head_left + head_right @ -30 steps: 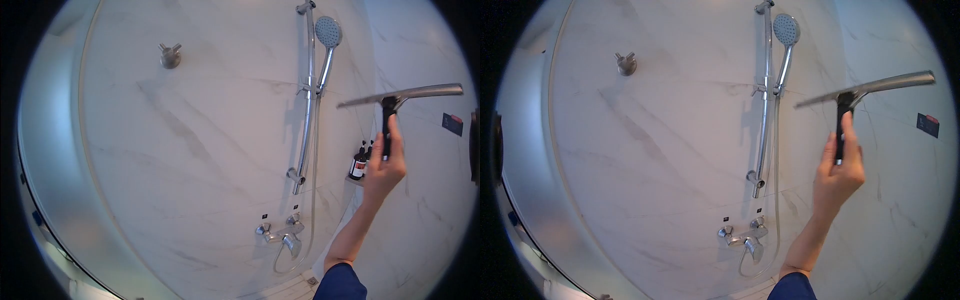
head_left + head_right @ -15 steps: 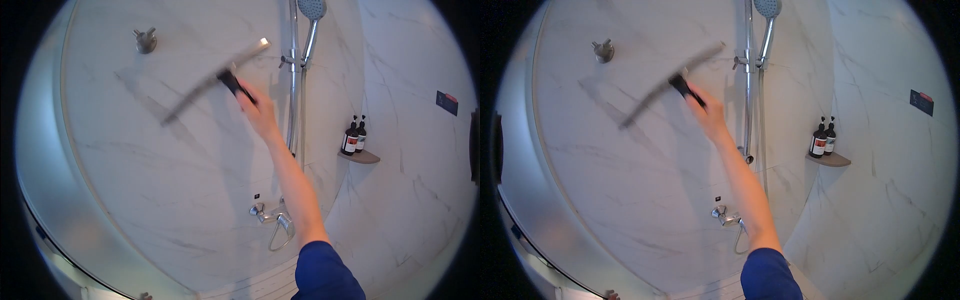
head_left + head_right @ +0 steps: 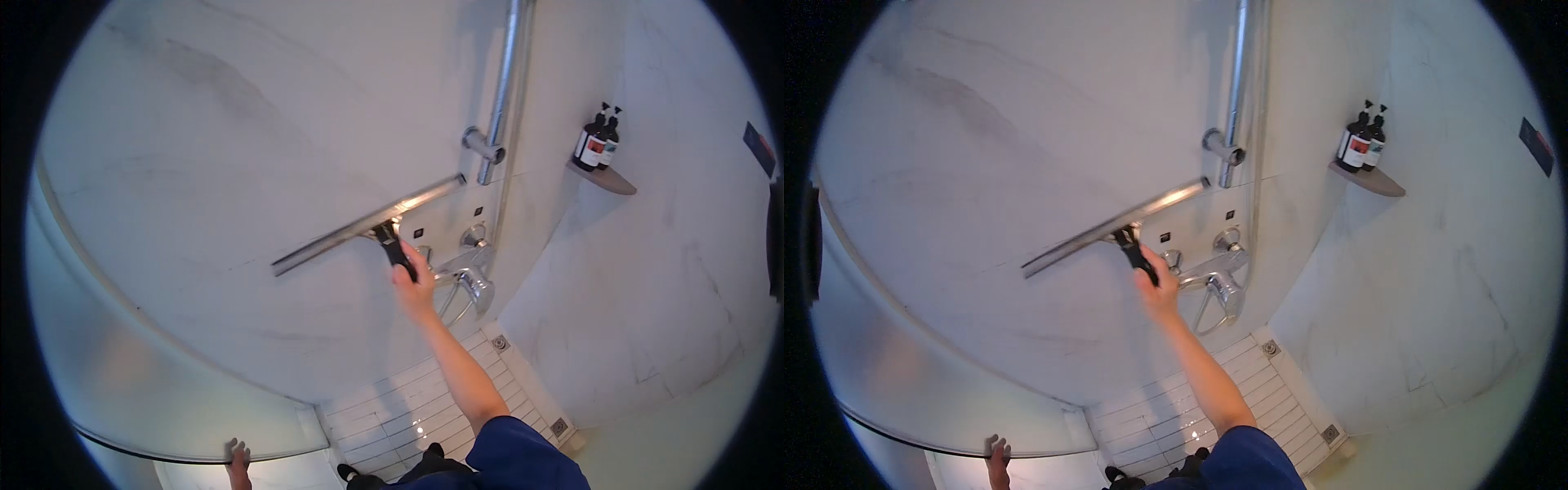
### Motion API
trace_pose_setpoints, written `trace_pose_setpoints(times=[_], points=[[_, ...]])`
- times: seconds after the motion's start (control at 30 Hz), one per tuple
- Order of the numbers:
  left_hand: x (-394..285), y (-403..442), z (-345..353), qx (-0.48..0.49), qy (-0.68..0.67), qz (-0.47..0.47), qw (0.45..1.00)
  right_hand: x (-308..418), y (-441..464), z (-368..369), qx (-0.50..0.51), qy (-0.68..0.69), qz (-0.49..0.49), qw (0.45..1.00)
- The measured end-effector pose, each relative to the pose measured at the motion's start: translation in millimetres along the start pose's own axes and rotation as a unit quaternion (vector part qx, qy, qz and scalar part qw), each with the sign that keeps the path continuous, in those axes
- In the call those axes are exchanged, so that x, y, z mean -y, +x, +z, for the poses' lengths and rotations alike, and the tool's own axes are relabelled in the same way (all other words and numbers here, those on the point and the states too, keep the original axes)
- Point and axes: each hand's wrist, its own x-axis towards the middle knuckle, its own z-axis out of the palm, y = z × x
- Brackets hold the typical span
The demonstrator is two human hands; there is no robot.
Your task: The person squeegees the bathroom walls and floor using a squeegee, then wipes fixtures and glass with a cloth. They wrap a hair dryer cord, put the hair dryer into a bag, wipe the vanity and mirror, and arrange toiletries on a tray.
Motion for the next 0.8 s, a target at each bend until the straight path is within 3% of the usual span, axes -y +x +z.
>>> trace_pose_setpoints(times=[0.03, 0.07, 0.13, 0.23, 0.3, 0.37, 0.4, 0.47, 0.5, 0.57, 0.67, 0.7, 0.8], points=[[-5, 0, 4, 0.015, 0.008, 0.028, 0.999, -7, -13, 1, -0.008, 0.028, 0.039, 0.999], [6, 15, -2, -0.016, -0.02, -0.023, 0.999, -3, -19, 1, -0.019, 0.079, 0.102, 0.991], [10, 9, -2, -0.022, -0.014, -0.009, 1.0, 14, -30, 0, -0.022, 0.134, 0.195, 0.971], [21, 9, 3, -0.048, 0.001, -0.001, 0.999, -17, -59, 7, -0.006, 0.114, 0.13, 0.985], [50, 9, 9, -0.079, 0.071, 0.051, 0.993, -52, -82, -10, 0.055, -0.011, 0.0, 0.998], [112, 28, 10, -0.054, 0.085, 0.071, 0.992, -84, -102, -29, 0.134, -0.107, -0.134, 0.976], [155, 37, 10, -0.051, 0.095, 0.065, 0.992, -106, -121, -43, 0.214, -0.1, -0.076, 0.969], [261, 67, -6, -0.075, 0.101, 0.069, 0.99, -137, -143, -65, 0.302, -0.223, -0.091, 0.922], [206, 50, 52, -0.092, 0.133, 0.014, 0.987, -153, -153, -76, 0.342, -0.283, -0.096, 0.891], [271, 81, 40, -0.103, -0.044, 0.001, 0.994, -210, -189, -110, 0.255, -0.275, -0.066, 0.925], [320, 102, 30, -0.173, 0.019, 0.117, 0.978, -270, -212, -161, 0.121, -0.257, -0.014, 0.959], [329, 109, 23, -0.2, 0.038, 0.159, 0.966, -294, -213, -168, 0.075, -0.197, -0.071, 0.975], [351, 121, 8, -0.284, 0.065, 0.319, 0.902, -362, -256, -204, -0.057, -0.062, 0.066, 0.994]])
